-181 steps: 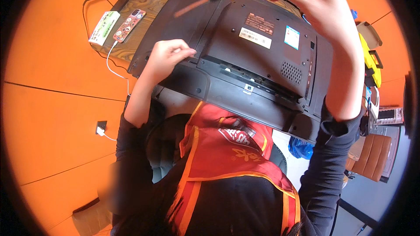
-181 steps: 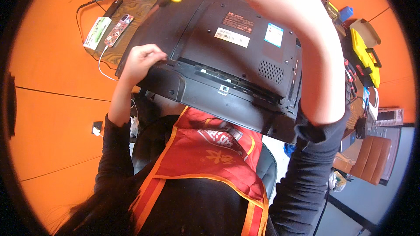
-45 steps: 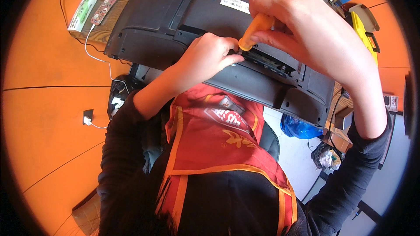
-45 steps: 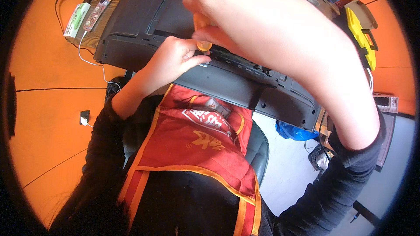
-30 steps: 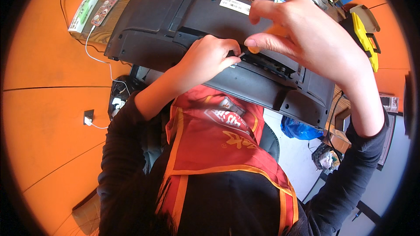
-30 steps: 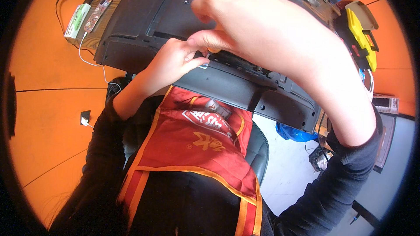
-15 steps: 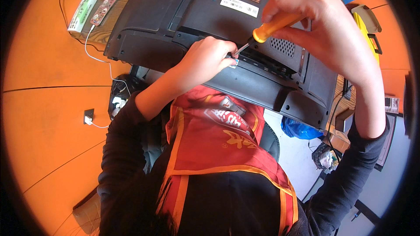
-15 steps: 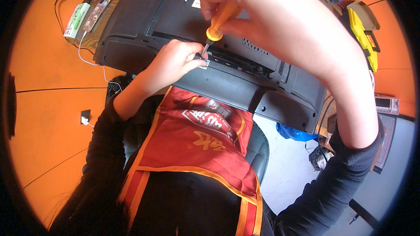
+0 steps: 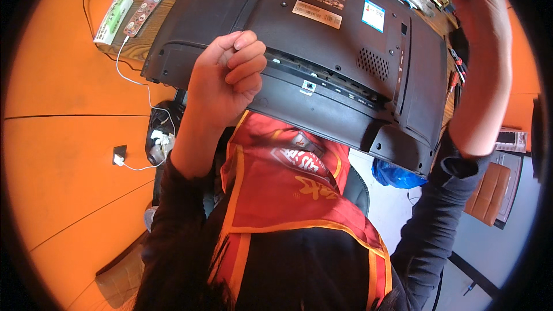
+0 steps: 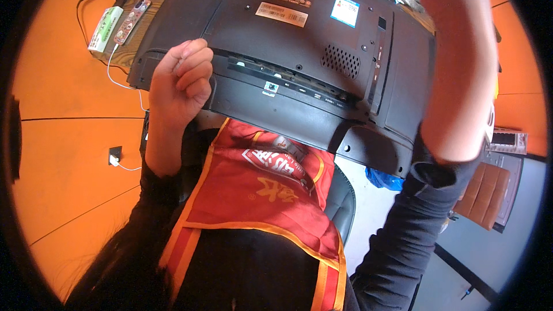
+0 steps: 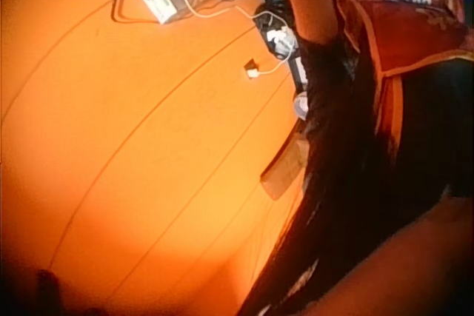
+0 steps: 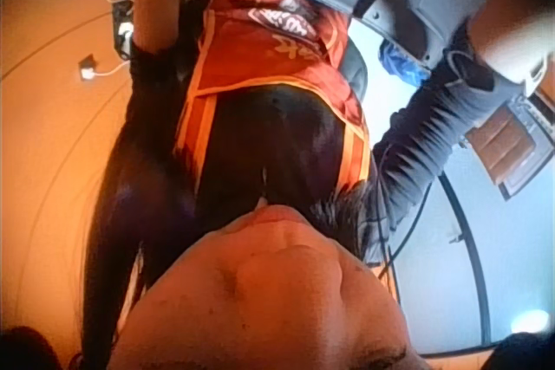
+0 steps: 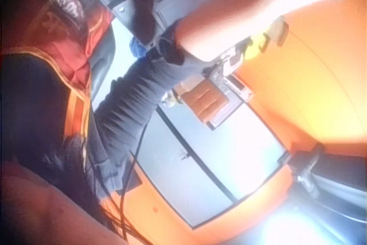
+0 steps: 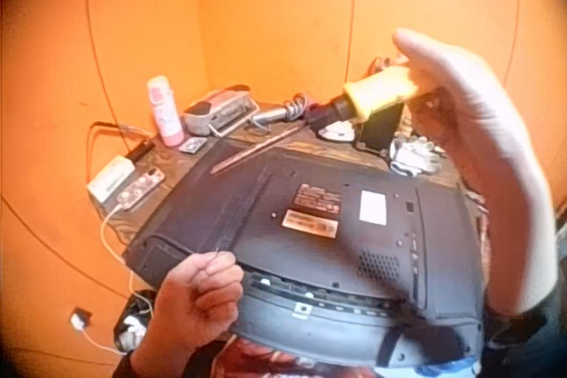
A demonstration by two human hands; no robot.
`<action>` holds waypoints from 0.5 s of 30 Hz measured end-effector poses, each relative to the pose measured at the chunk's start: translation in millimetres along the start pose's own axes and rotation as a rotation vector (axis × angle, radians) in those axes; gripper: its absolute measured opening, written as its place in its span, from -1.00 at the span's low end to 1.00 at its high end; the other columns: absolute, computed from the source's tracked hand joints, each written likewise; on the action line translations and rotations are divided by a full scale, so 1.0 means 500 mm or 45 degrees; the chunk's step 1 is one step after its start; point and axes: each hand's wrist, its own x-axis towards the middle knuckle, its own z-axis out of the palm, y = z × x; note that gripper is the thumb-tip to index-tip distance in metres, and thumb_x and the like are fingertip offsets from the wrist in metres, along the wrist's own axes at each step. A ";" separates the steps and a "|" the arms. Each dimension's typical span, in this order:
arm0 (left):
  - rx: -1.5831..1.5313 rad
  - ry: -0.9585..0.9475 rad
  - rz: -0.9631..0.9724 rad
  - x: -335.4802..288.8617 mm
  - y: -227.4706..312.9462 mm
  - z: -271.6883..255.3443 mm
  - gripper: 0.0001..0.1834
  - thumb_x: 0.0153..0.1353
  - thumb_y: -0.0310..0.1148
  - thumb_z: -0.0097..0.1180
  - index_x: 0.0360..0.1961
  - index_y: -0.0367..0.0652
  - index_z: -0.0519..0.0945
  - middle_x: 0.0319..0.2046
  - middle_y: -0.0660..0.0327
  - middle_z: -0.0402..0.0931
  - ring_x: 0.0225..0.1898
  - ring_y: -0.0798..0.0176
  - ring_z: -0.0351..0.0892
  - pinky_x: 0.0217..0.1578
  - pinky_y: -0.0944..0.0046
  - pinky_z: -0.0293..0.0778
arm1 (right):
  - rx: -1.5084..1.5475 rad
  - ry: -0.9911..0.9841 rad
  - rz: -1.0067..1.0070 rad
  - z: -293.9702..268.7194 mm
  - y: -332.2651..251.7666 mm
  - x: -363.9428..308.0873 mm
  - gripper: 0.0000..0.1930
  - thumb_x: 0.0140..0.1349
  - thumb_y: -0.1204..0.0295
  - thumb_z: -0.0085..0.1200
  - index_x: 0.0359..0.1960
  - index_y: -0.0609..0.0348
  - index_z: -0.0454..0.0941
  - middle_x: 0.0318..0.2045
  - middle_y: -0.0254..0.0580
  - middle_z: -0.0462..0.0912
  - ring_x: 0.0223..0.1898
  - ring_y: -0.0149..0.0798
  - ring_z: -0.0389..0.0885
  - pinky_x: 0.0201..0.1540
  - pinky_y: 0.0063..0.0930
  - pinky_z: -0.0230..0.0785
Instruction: The person removes a power adapter and cable from a black CRT monitor, then uses a screwdriver to remove screws from the back cover. The cover is lifted off to expose the internal circuit board. The person continues to remove additional screws from the monitor's rear casing.
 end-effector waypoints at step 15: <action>-0.272 0.326 -0.438 -0.043 -0.132 -0.018 -0.59 0.33 -0.17 -0.29 -0.50 -0.27 0.37 -0.37 0.14 0.26 -0.46 0.38 0.20 -0.74 0.63 0.20 | 1.103 0.144 0.526 -0.113 0.151 -0.038 -0.78 0.15 0.32 0.07 -0.46 0.24 0.43 -0.63 -0.37 0.33 -0.77 -0.58 0.06 -0.68 -0.78 0.00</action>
